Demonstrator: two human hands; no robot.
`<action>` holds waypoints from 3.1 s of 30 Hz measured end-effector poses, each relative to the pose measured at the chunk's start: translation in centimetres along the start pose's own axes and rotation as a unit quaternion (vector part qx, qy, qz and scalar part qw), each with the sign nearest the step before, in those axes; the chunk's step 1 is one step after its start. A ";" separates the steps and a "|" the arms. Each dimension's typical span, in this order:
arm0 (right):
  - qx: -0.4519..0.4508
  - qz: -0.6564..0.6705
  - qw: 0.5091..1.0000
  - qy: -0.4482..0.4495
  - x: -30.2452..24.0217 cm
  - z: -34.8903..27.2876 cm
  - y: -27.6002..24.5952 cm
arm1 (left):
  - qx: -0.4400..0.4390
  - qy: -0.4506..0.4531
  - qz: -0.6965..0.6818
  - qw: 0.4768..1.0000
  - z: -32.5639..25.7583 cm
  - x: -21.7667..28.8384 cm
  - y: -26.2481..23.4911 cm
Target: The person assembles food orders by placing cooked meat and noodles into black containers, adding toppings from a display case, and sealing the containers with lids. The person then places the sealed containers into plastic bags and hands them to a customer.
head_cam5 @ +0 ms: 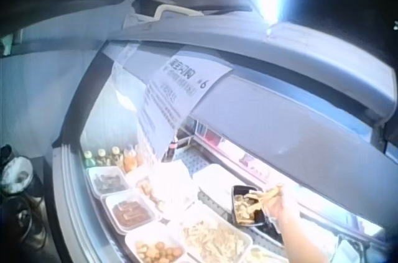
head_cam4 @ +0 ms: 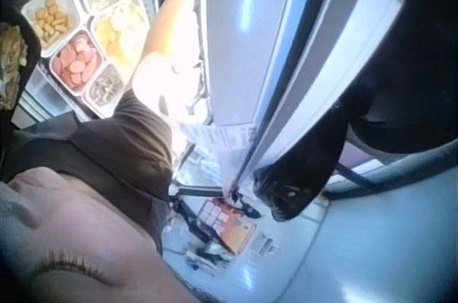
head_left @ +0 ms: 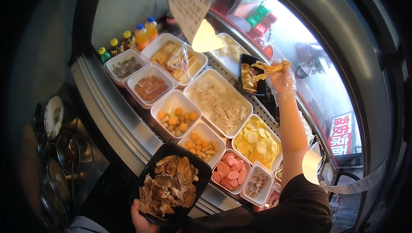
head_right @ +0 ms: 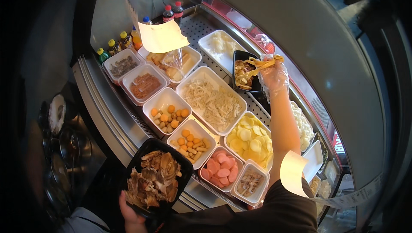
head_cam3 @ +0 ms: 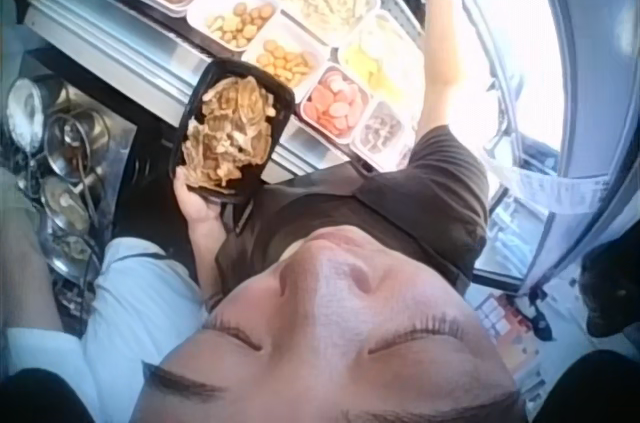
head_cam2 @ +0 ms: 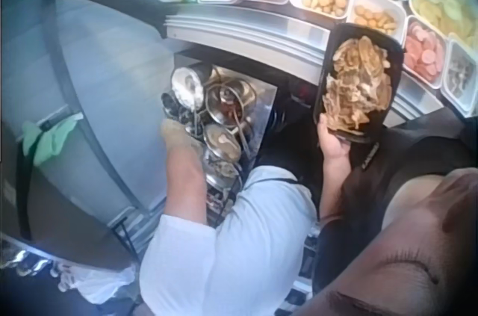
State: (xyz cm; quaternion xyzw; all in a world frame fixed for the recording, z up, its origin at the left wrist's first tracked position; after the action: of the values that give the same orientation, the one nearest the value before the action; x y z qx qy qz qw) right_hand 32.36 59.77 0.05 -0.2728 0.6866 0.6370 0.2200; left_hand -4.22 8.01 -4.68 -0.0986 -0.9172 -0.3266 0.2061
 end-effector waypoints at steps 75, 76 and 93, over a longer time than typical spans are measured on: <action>-0.238 -0.619 0.577 -0.476 -19.9 -51.9 21.8 | -0.129 0.052 -0.004 0.990 -5.7 -0.2 -0.5; -0.258 -0.637 0.599 -0.411 -18.9 -51.2 20.5 | -0.126 0.049 -0.005 0.991 -5.8 -0.2 -0.6; 0.167 -0.885 0.429 0.063 -20.2 -33.1 -25.1 | -0.025 -0.076 0.005 0.997 -5.0 -5.7 1.0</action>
State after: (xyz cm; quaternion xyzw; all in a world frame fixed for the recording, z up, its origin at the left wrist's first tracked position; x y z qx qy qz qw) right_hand 65.52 27.73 -2.71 -0.7283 0.1735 -0.0536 0.6607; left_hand 2.81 5.33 -3.16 -0.1324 -0.9211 -0.3403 0.1350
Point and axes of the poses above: each hand's wrist, its own z-axis towards the middle knuckle, its own y-axis out of the palm, x = y × z, the point moved 6 cm from there along z, towards the middle knuckle, and after that the axes turned 9 degrees about x, right-handed, at the moved point
